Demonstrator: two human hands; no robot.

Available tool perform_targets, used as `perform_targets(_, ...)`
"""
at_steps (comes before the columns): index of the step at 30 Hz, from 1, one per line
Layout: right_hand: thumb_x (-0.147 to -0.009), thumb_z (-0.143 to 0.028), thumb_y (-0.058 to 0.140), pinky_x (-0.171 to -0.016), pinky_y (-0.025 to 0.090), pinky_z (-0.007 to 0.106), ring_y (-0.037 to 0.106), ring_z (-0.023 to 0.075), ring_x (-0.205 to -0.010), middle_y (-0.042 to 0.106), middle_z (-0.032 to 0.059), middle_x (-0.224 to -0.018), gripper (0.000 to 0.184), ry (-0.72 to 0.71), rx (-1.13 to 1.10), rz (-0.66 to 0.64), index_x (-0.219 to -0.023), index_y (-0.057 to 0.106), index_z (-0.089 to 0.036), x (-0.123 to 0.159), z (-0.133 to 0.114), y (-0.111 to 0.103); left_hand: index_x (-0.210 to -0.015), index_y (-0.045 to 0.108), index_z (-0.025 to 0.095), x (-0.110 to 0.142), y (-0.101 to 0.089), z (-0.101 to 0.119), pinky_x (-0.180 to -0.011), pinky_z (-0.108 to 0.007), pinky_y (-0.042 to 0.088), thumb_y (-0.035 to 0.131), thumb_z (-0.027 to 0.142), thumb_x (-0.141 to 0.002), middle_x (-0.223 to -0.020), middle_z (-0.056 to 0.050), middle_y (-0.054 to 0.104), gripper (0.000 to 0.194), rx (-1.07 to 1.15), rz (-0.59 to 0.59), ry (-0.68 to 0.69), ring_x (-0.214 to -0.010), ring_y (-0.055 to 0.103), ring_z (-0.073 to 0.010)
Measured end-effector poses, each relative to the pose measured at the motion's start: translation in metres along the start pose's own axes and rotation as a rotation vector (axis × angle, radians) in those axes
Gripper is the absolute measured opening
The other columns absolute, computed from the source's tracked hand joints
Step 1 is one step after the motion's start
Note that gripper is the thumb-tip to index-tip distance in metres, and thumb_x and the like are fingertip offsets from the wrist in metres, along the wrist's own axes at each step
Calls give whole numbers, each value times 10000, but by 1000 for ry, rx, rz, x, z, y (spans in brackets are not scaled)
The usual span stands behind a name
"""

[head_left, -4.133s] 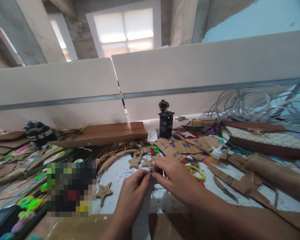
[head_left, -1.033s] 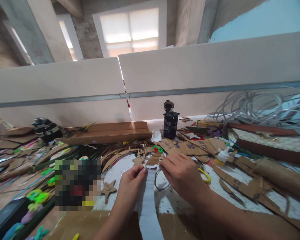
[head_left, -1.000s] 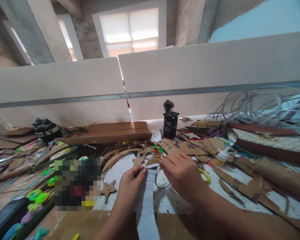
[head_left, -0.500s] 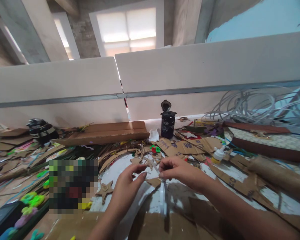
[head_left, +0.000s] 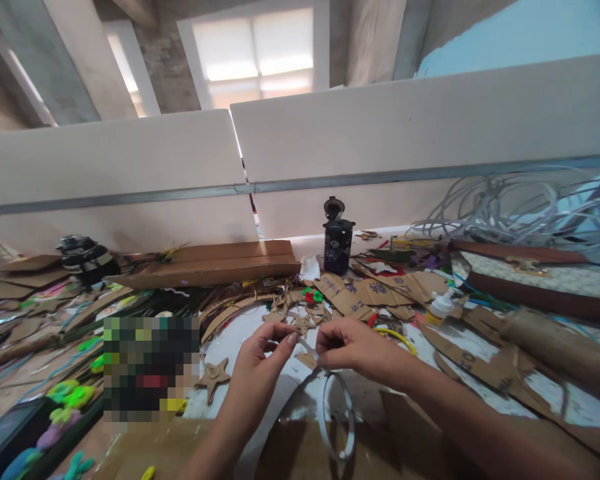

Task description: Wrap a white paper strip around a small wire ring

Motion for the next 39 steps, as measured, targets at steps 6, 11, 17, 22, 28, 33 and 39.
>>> perform_targets(6,-673,-172,687,-581,335,245,471,114,-601,562,-40,-618,45,22,-113,-23,-699,653,-155,2,-1,-2,-809,682,182,-1,1,-2,-682,-286,393,720,406,-766,-752,-16,640,231,162,-1,-87,-719,521,-176)
perform_targets(11,-697,-311,764,-637,376,264,518,134,-657,631,-6,-690,175,52,-278,22,-767,706,-162,1,-3,-12,-761,684,169,-1,-2,-7,-690,-277,392,748,373,-722,-700,-9,631,217,282,79,-144,-709,522,-168)
perform_targets(17,-770,-311,727,-687,418,285,575,160,-730,685,23,-781,161,-105,-163,270,-850,721,-172,0,-7,-19,-696,671,173,-1,0,-11,-661,-277,403,776,379,-667,-679,-23,640,233,360,128,-232,-681,546,-175)
perform_targets(22,-833,-199,688,-708,433,290,614,171,-777,705,14,-820,59,-320,215,381,-815,743,-209,15,-32,-7,-721,678,174,3,5,-8,-656,-273,412,774,360,-674,-683,-28,659,215,387,109,-260,-674,575,-178)
perform_targets(28,-814,-124,714,-670,434,266,605,152,-706,677,-4,-752,87,-349,352,383,-784,739,-201,18,-37,2,-740,678,169,6,8,-8,-670,-263,423,763,347,-724,-693,-20,676,198,363,96,-225,-687,587,-168)
perform_targets(33,-857,-143,675,-668,430,263,604,166,-745,665,12,-787,77,-441,505,386,-818,717,-195,21,-36,6,-738,683,163,5,8,-9,-662,-265,419,775,355,-711,-685,-22,682,215,359,97,-233,-685,589,-170)
perform_targets(39,-934,-182,589,-687,393,309,587,197,-744,661,38,-784,138,-664,868,517,-839,689,-190,25,-39,14,-724,672,169,7,9,-7,-654,-263,411,753,345,-721,-685,-18,664,194,339,90,-226,-689,584,-175)
Point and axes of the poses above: each hand's wrist, its own x-axis away from the middle knuckle, its own y-axis out of the palm, z = x × y, the point moved 3 cm from there along -x, towards the middle knuckle
